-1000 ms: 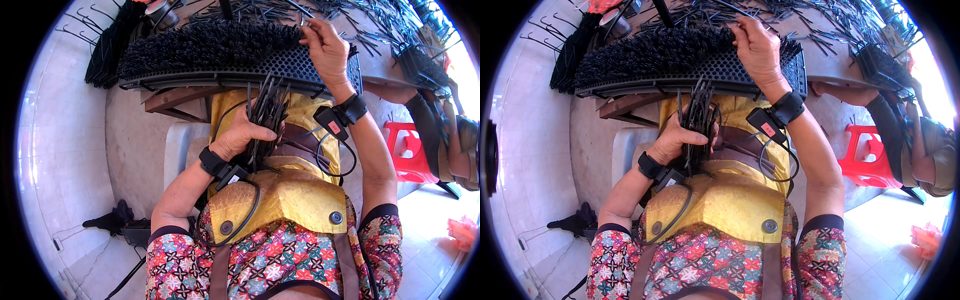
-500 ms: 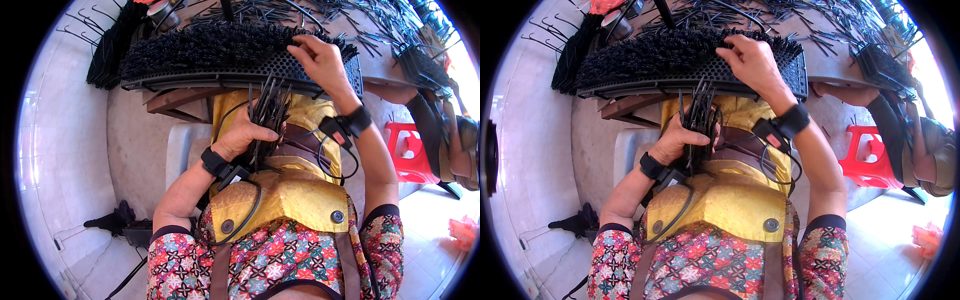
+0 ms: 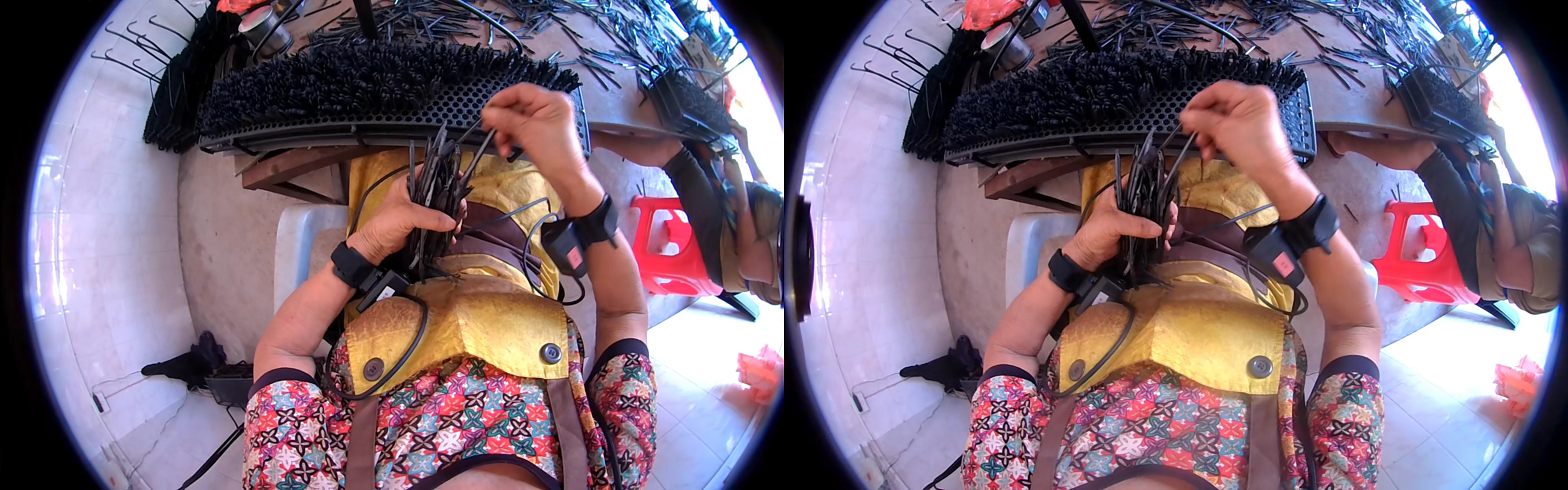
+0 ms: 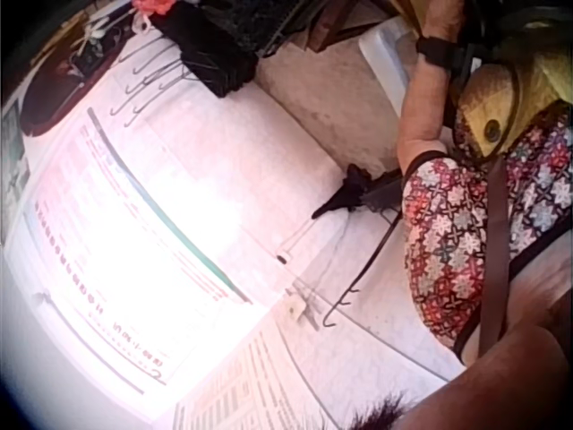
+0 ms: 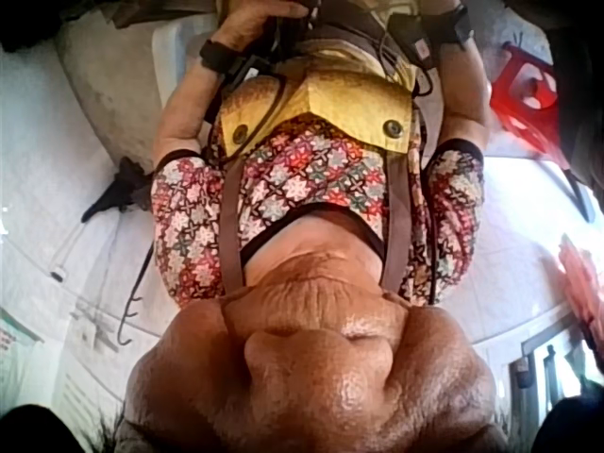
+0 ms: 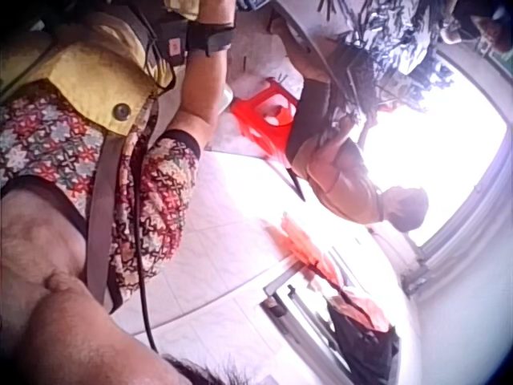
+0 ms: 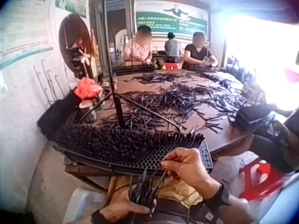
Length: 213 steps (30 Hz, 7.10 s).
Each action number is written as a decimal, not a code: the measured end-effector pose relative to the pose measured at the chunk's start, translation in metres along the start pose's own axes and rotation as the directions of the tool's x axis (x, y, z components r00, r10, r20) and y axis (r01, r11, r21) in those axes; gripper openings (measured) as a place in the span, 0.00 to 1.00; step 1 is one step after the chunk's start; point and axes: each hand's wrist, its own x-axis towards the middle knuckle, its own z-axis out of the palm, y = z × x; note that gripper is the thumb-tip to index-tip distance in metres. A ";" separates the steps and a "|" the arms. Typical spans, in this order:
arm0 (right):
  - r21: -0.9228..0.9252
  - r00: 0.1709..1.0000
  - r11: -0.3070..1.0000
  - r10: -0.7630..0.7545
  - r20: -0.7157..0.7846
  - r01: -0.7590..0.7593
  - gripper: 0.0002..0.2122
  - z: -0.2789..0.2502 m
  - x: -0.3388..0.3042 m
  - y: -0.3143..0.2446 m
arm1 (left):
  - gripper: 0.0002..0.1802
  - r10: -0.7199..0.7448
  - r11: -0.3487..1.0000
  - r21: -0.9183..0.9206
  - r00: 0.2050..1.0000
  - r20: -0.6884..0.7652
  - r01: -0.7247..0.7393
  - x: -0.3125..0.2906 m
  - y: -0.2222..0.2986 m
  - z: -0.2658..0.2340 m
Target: The person inserts bundles of black bristles into a perforated plastic base and gathers more bristle bundles from a pile on the table.
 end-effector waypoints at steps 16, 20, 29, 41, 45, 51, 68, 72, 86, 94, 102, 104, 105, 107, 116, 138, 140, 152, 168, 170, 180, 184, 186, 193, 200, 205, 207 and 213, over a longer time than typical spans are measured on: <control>-0.772 0.780 0.415 -0.605 0.161 0.481 0.18 -0.049 0.010 0.022 | 0.34 0.015 0.997 -0.078 1.000 0.027 -0.013 0.004 -0.008 -0.011; -0.786 0.715 0.067 -0.468 0.519 0.615 0.16 -0.025 -0.011 0.020 | 0.33 0.006 0.995 -0.095 0.999 0.032 -0.003 0.004 -0.006 -0.007; -0.785 0.545 0.047 -0.745 0.384 0.617 0.13 -0.033 -0.012 0.014 | 0.37 0.043 0.995 -0.093 0.996 0.081 -0.035 0.003 -0.009 -0.010; -0.362 0.689 0.751 -0.655 -0.309 0.552 0.09 -0.017 0.049 0.020 | 0.35 -0.005 0.995 -0.102 0.998 0.058 0.011 -0.004 -0.006 -0.004; -0.484 0.737 0.730 -0.637 -0.225 0.483 0.09 -0.017 0.056 0.030 | 0.35 0.027 0.998 -0.059 1.000 0.012 -0.026 -0.006 -0.005 -0.002; -0.789 0.618 0.237 -0.755 0.218 0.567 0.09 -0.015 0.062 0.022 | 0.31 0.129 0.987 -0.092 0.990 -0.052 -0.134 -0.006 0.004 0.002; -0.684 0.623 -0.313 -0.282 0.729 0.659 0.04 -0.009 0.023 0.002 | 0.29 0.137 0.990 0.050 0.981 -0.134 -0.131 -0.010 0.013 0.006; -0.747 0.649 -0.180 -0.394 0.650 0.640 0.11 -0.023 0.027 -0.016 | 0.22 0.104 0.994 -0.022 0.985 -0.139 -0.108 -0.012 0.013 0.008; -0.657 0.605 0.485 -0.794 -0.054 0.577 0.11 0.005 0.064 0.028 | 0.29 0.081 0.996 0.051 0.994 -0.077 -0.077 -0.012 0.006 0.007; -0.844 0.687 0.102 -0.637 0.351 0.526 0.11 0.005 0.054 0.034 | 0.29 0.099 0.993 0.065 0.994 -0.054 -0.096 -0.010 0.004 0.004; -0.262 0.977 0.965 0.037 0.212 0.020 0.07 0.021 -0.009 -0.015 | 0.28 0.081 0.997 -0.005 0.995 -0.061 -0.082 -0.009 0.003 0.005; -0.220 0.974 0.975 0.035 0.225 0.016 0.06 0.022 -0.012 -0.006 | 0.27 0.081 0.997 0.018 0.996 -0.038 -0.080 -0.008 0.002 0.004; -0.245 0.976 0.969 0.025 0.216 0.030 0.05 0.021 -0.011 -0.006 | 0.27 0.075 0.997 0.028 0.997 -0.034 -0.074 -0.008 0.003 0.005; -0.248 0.984 0.969 0.034 0.174 0.011 0.04 0.016 -0.008 -0.007 | 0.27 0.064 0.997 0.047 0.998 -0.029 -0.062 -0.009 0.004 0.007; -0.232 0.999 0.972 -0.042 -0.015 0.037 0.03 -0.006 0.001 -0.022 | 0.32 0.000 1.000 -0.004 1.000 -0.013 0.000 -0.006 -0.001 0.000; -0.423 0.775 0.826 -0.528 -0.346 0.373 0.04 -0.046 0.045 0.010 | 0.29 -0.030 0.996 -0.091 0.997 -0.077 0.023 -0.005 0.001 0.000; -0.532 0.743 0.753 -0.596 -0.304 0.386 0.04 -0.040 0.047 0.011 | 0.29 -0.021 0.995 -0.099 0.997 -0.074 0.014 -0.005 0.000 0.000; -0.898 0.829 0.080 -0.429 0.360 0.432 0.04 -0.008 0.058 0.005 | 0.30 -0.014 0.994 -0.109 0.998 -0.058 0.007 -0.005 0.001 0.002; -0.638 0.678 0.409 -0.692 0.250 0.652 0.07 0.005 0.007 0.027 | 0.26 0.086 0.996 -0.029 0.996 0.018 -0.085 -0.009 0.002 0.002; -0.508 0.793 0.653 -0.600 0.107 0.562 0.06 -0.002 0.016 0.023 | 0.26 0.077 0.997 -0.014 0.997 -0.022 -0.077 -0.010 0.002 0.003; -0.495 0.831 0.776 -0.528 -0.173 0.390 0.19 0.019 0.028 0.014 | 0.28 0.018 0.999 -0.045 0.997 -0.075 -0.021 -0.009 0.000 0.003; -0.583 0.712 0.653 -0.681 -0.172 0.484 0.13 0.024 0.041 0.025 | 0.27 0.053 0.998 -0.039 0.997 -0.060 -0.055 -0.006 -0.003 0.001; -0.617 0.636 0.580 -0.755 -0.161 0.532 0.11 0.027 0.046 0.032 | 0.26 0.067 0.997 -0.043 0.997 -0.034 -0.068 -0.006 -0.002 0.000; -0.749 0.531 0.355 -0.848 -0.006 0.560 0.11 0.025 0.050 0.032 | 0.22 0.079 0.997 -0.017 0.996 -0.040 -0.080 -0.003 -0.007 -0.004; -0.745 0.583 0.408 -0.812 -0.032 0.527 0.12 0.027 0.050 0.032 | 0.24 0.068 0.997 -0.020 0.996 -0.052 -0.070 -0.004 -0.006 -0.004; -0.848 0.586 0.116 -0.771 0.251 0.517 0.15 0.024 0.054 0.033 | 0.25 0.063 0.998 -0.023 0.997 -0.045 -0.064 -0.005 -0.003 -0.001; -0.862 0.637 0.027 -0.686 0.352 0.506 0.17 0.026 0.053 0.027 | 0.25 0.064 0.998 -0.012 0.997 -0.046 -0.065 -0.005 -0.003 -0.001; -0.860 0.778 0.219 -0.566 0.273 0.461 0.15 0.026 0.044 0.024 | 0.26 0.061 0.998 -0.023 0.998 -0.009 -0.061 -0.005 -0.004 -0.001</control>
